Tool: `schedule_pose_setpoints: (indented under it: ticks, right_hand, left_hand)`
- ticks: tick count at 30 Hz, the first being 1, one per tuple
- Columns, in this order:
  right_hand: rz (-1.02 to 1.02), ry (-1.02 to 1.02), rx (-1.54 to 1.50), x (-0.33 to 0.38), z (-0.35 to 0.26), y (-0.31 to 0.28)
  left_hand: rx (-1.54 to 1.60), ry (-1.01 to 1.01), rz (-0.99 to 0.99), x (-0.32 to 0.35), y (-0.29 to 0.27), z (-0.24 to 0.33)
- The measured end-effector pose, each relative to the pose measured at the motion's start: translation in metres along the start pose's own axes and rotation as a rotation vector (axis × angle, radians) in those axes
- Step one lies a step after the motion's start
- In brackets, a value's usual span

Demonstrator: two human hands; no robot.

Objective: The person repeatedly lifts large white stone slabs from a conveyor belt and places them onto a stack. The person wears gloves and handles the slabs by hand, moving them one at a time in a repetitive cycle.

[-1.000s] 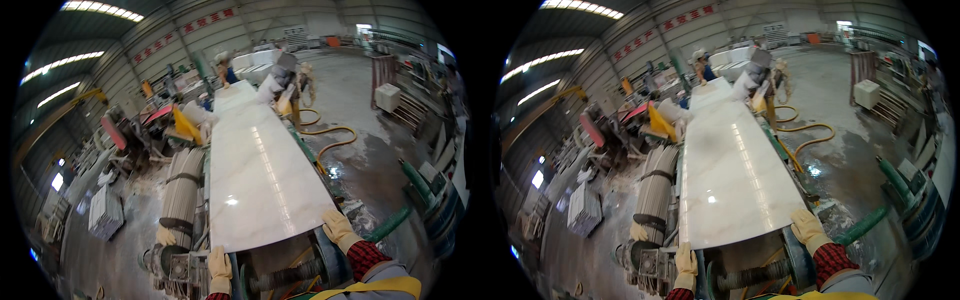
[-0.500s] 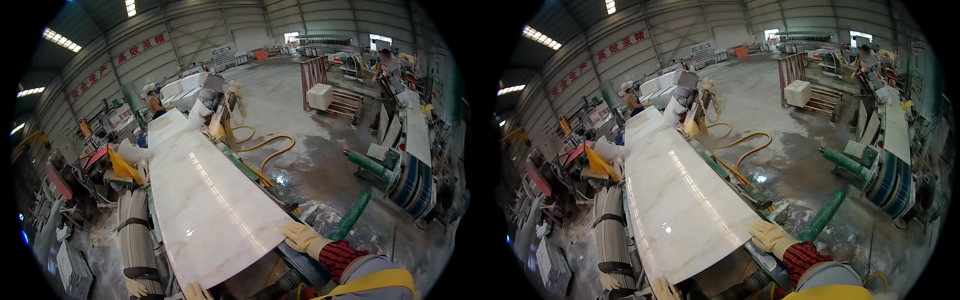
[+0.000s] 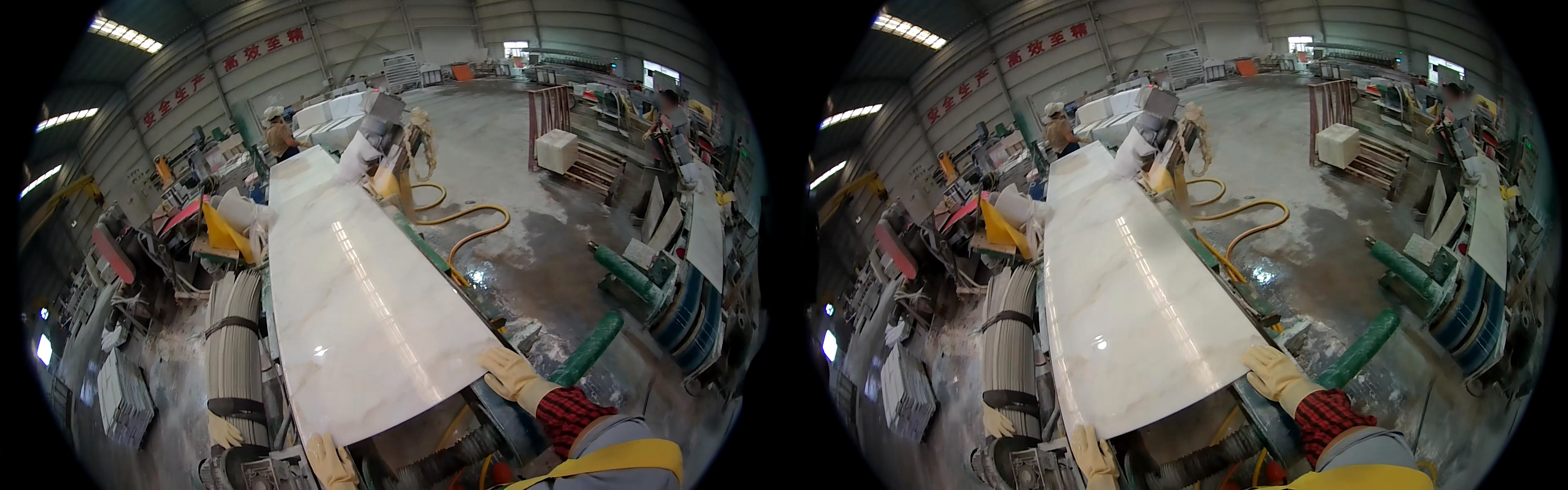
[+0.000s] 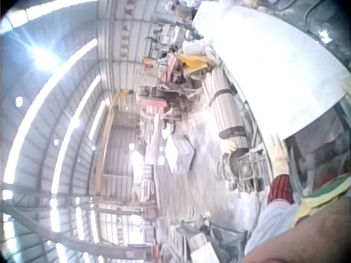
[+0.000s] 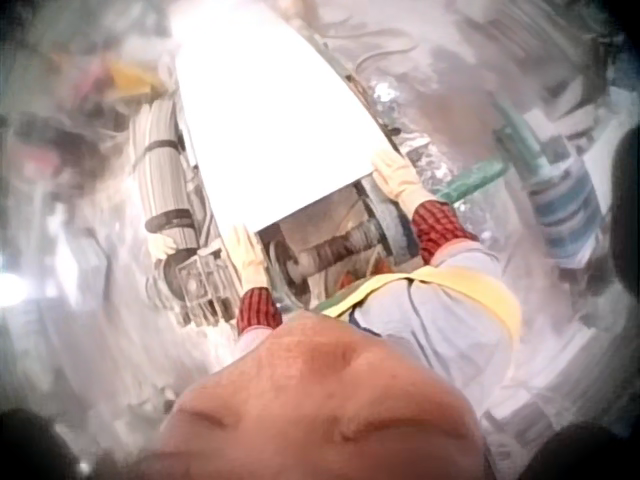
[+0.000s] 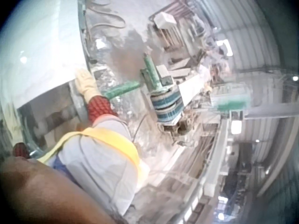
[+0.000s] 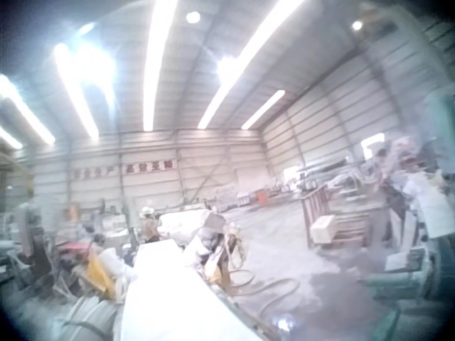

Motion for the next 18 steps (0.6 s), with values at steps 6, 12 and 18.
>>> schedule_pose_setpoints:
  ticks: [6, 12, 18]
  right_hand:
    - [-0.009, 0.027, 0.013, 0.005, 0.003, -0.003]
    - [-0.028, 0.024, 0.018, 0.005, 0.002, -0.002]
    - [-0.027, 0.027, 0.039, 0.008, 0.004, 0.001]
  left_hand:
    - [0.034, -0.036, -0.020, -0.010, 0.000, 0.011]
    - [0.052, -0.050, -0.032, -0.010, -0.011, 0.015]
    - [0.036, -0.023, -0.005, -0.008, -0.009, 0.015]
Point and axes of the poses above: each hand's wrist, its own x-axis away from the middle knuckle, its own y-axis out of the palm, z = x × y, the point moved 7 cm from there along -x, towards the middle knuckle, and after that the axes turned 8 degrees about y, right-handed, at the moved point
